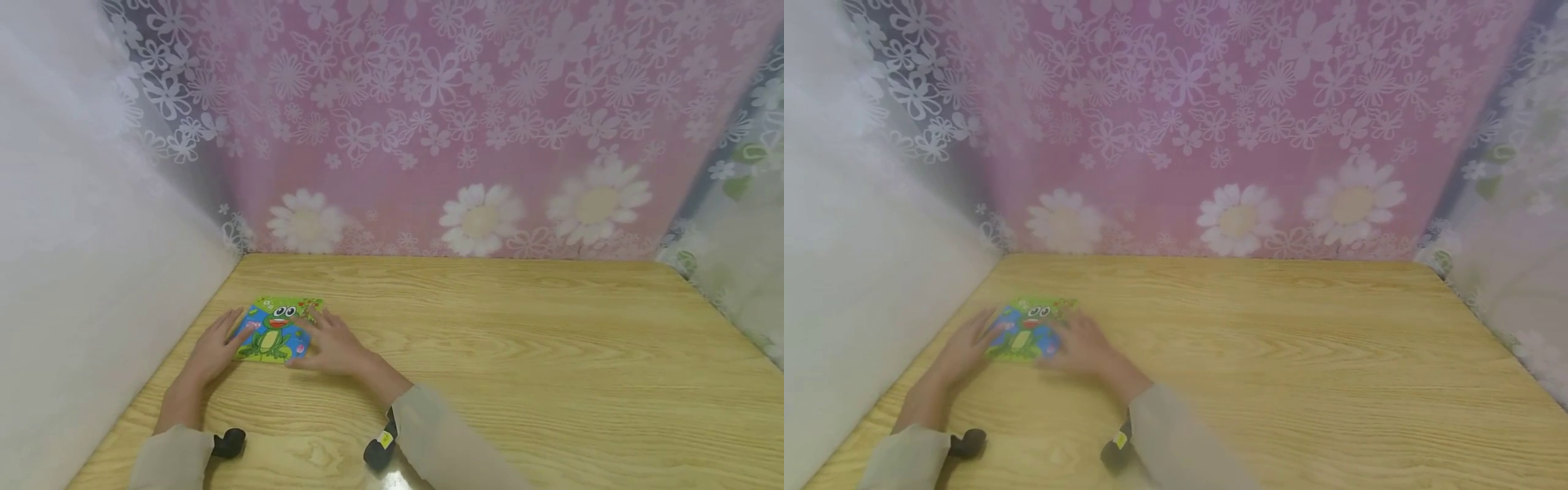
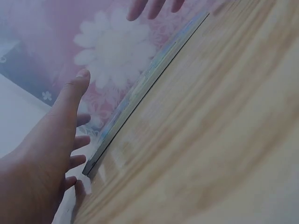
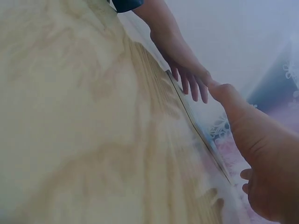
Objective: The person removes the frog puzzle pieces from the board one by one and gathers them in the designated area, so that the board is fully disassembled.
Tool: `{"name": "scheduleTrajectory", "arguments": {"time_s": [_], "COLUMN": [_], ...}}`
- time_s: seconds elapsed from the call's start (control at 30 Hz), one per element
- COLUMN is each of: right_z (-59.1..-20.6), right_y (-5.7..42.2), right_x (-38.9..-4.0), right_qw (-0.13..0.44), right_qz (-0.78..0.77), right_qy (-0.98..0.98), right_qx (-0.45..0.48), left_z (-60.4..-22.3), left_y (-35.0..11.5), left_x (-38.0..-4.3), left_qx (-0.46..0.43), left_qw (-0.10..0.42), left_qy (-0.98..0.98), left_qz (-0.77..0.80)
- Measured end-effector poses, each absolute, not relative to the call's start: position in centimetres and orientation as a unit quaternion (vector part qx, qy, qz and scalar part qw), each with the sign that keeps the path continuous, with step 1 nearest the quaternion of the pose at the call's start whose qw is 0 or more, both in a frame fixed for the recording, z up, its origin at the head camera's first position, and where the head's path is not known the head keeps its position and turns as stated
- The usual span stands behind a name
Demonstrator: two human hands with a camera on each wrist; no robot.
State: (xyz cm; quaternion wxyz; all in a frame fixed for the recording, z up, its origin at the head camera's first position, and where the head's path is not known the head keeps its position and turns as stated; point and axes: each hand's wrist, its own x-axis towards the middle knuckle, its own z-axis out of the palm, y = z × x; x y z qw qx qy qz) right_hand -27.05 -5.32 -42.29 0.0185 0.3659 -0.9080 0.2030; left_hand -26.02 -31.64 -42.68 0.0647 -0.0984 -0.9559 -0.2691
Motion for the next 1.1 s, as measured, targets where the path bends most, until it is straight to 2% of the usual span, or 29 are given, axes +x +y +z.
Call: {"name": "scheduleTrajectory", "arguments": {"time_s": [0.17,0.37,1.1], "right_z": [-42.8,-43.4,-42.2], "right_y": [-5.6,-5.4,-4.5], "right_x": [-27.0,-27.2,-26.9], "right_qw": [0.001,-0.018,-0.015], "right_qz": [0.196,0.16,0.126], "right_qy": [-0.909,-0.916,-0.92], "right_qx": [0.367,0.367,0.371], "left_z": [-42.9,-42.9,-42.6], "left_y": [-31.5,-31.2,-30.7], "left_x": [-26.0,-25.9,-25.8], "left_qx": [-0.112,-0.099,-0.11], "left_qw": [0.077,0.052,0.047], "left_qy": [-0.955,-0.96,-0.962], "left_qz": [-0.263,-0.257,-0.247]}}
